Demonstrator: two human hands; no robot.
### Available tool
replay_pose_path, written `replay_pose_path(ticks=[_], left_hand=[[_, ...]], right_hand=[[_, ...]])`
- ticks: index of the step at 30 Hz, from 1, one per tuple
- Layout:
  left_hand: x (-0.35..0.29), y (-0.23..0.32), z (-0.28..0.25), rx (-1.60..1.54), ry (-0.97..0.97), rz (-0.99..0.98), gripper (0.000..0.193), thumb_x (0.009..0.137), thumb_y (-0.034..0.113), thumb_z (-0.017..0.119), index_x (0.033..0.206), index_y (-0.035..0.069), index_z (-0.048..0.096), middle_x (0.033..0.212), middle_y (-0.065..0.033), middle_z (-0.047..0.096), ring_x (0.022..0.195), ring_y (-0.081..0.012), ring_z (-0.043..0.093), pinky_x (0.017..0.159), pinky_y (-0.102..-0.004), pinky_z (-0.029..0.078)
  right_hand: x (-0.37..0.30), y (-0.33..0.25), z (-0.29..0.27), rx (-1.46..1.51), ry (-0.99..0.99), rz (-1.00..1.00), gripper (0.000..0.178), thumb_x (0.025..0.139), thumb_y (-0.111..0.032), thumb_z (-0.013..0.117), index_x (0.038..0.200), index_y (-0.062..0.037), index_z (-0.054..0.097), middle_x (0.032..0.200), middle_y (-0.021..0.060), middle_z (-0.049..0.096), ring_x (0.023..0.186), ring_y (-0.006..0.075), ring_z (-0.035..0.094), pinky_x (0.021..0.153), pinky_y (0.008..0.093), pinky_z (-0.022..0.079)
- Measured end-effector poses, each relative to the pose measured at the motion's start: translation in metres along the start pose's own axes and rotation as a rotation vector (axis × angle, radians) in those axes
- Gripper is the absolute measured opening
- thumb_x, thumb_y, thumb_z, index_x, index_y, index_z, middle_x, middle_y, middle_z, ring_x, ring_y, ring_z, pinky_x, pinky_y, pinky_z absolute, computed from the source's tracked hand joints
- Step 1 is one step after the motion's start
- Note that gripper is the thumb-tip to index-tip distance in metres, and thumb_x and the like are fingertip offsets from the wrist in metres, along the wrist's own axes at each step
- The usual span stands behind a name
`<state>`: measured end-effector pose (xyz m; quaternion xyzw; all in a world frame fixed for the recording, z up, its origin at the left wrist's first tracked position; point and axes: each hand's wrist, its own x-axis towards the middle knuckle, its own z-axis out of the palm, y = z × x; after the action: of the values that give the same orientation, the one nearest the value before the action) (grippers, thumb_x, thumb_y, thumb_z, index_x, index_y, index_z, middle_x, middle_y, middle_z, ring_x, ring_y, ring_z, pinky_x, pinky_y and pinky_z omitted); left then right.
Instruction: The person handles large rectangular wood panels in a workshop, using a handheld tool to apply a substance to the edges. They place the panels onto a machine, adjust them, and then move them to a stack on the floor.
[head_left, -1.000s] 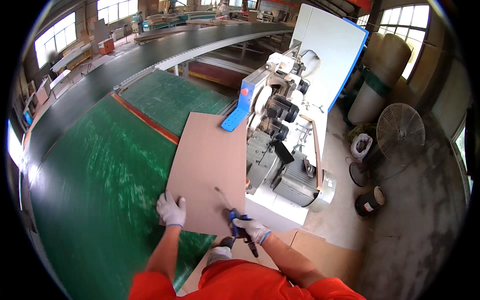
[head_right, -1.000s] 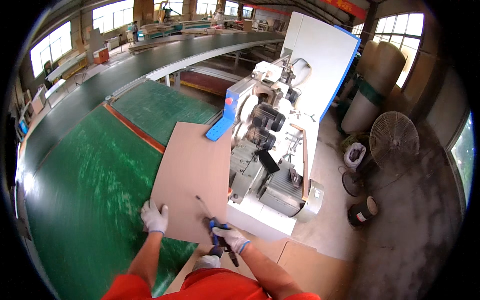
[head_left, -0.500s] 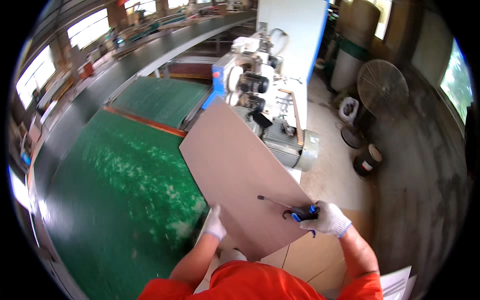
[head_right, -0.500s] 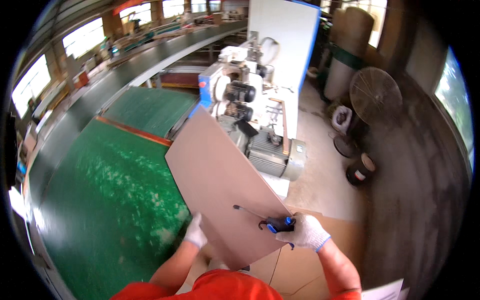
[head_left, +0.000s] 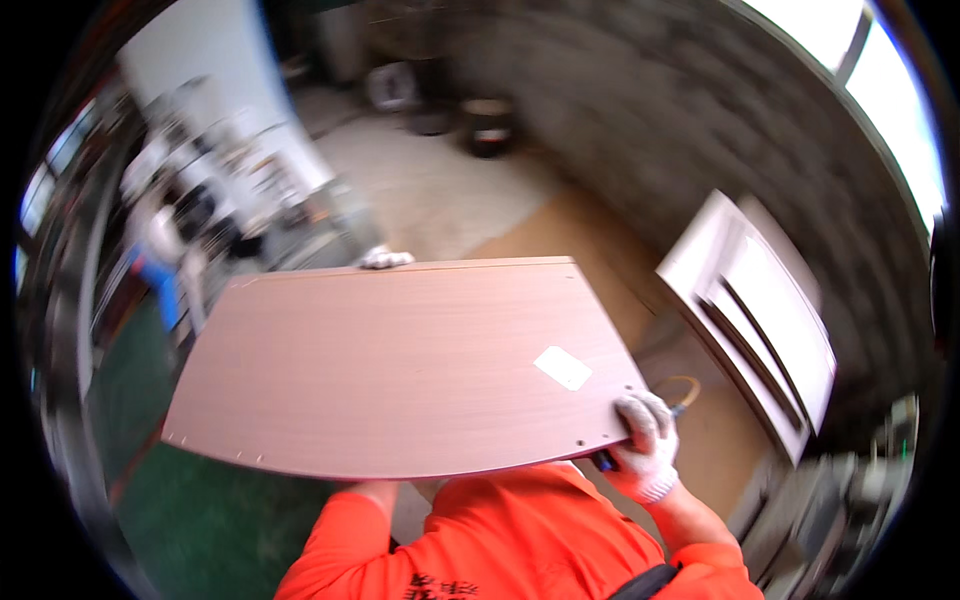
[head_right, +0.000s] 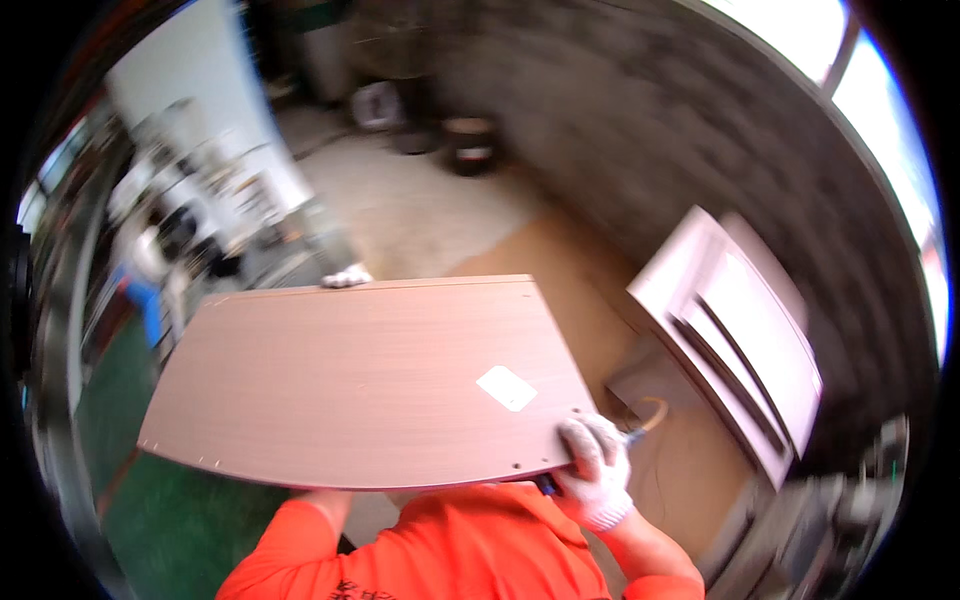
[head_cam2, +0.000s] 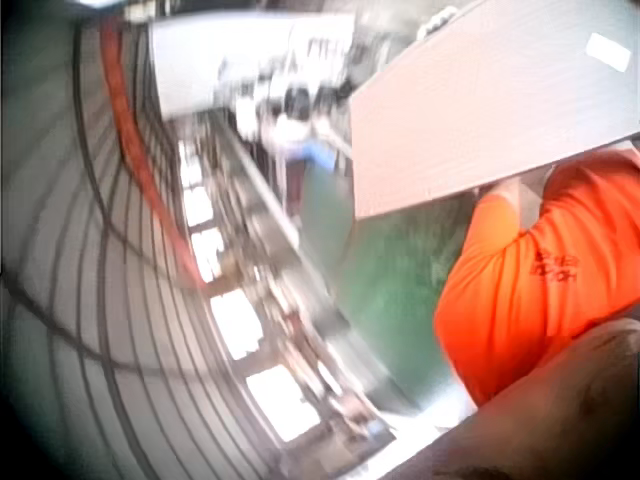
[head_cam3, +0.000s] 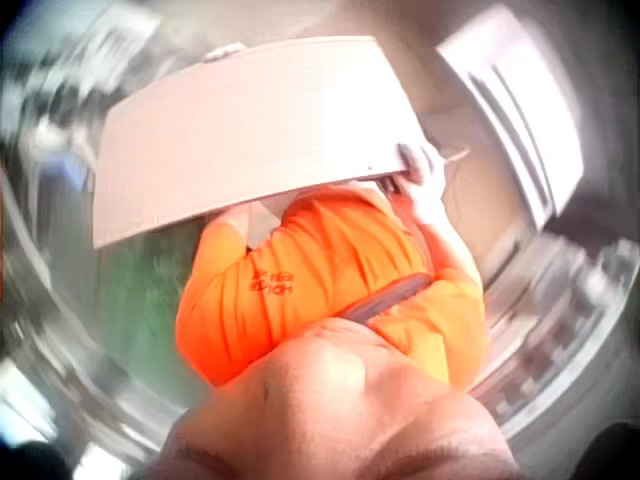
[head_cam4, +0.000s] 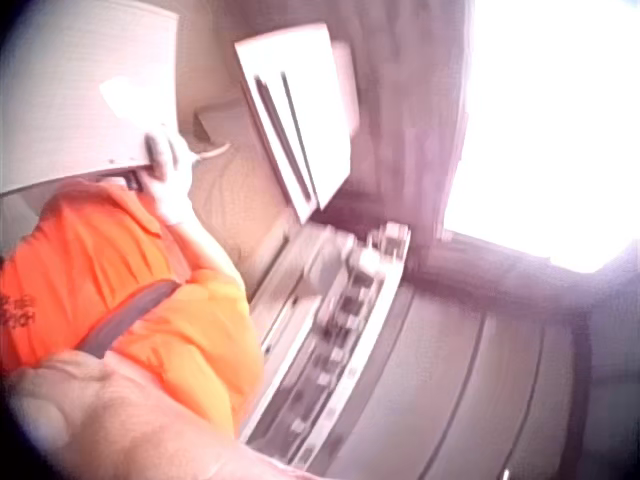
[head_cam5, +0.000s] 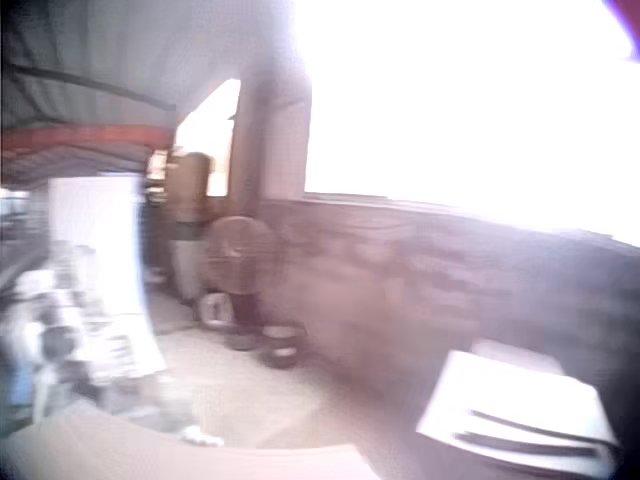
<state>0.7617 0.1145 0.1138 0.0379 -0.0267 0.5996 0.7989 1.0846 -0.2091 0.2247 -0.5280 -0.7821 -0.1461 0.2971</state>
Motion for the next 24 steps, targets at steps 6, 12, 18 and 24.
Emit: replay_pose_path(ticks=[6, 12, 18, 24], left_hand=[[0.073, -0.214, 0.023, 0.040, -0.085, -0.406, 0.074, 0.104, 0.065, 0.048, 0.158, 0.015, 0.044, 0.161, -0.0089, 0.047, 0.146, -0.0334, 0.045, 0.120, -0.0567, 0.038], [0.077, -0.348, -0.019, -0.082, -0.032, -0.725, 0.075, 0.102, 0.065, 0.050, 0.158, 0.015, 0.044, 0.161, -0.0092, 0.047, 0.147, -0.0345, 0.043, 0.120, -0.0578, 0.038], [0.033, -0.420, -0.034, -0.054, 0.018, -0.944, 0.077, 0.101, 0.065, 0.052, 0.158, 0.014, 0.044, 0.162, -0.0094, 0.046, 0.148, -0.0355, 0.042, 0.120, -0.0589, 0.038], [0.017, -0.387, -0.102, -0.069, -0.006, -0.960, 0.079, 0.100, 0.066, 0.054, 0.159, 0.014, 0.043, 0.162, -0.0096, 0.046, 0.149, -0.0365, 0.041, 0.120, -0.0600, 0.037]], right_hand=[[-0.129, 0.012, -0.027, -0.253, 0.204, 0.390, 0.026, 0.062, -0.020, 0.089, 0.081, -0.0126, 0.072, 0.129, 0.0097, 0.062, 0.115, 0.0366, 0.063, 0.090, 0.0488, 0.058], [-0.159, -0.058, -0.047, -0.576, 0.181, 0.665, 0.028, 0.062, -0.019, 0.089, 0.082, -0.0098, 0.071, 0.130, 0.0101, 0.061, 0.117, 0.0365, 0.062, 0.094, 0.0495, 0.056], [-0.218, -0.052, -0.039, -0.834, 0.178, 0.841, 0.027, 0.060, -0.016, 0.086, 0.081, -0.0079, 0.070, 0.132, 0.0109, 0.060, 0.120, 0.0370, 0.061, 0.097, 0.0508, 0.055], [-0.247, -0.023, 0.019, -0.909, 0.210, 0.722, 0.027, 0.062, -0.018, 0.086, 0.078, -0.0052, 0.068, 0.131, 0.0117, 0.061, 0.121, 0.0373, 0.060, 0.096, 0.0519, 0.054]])
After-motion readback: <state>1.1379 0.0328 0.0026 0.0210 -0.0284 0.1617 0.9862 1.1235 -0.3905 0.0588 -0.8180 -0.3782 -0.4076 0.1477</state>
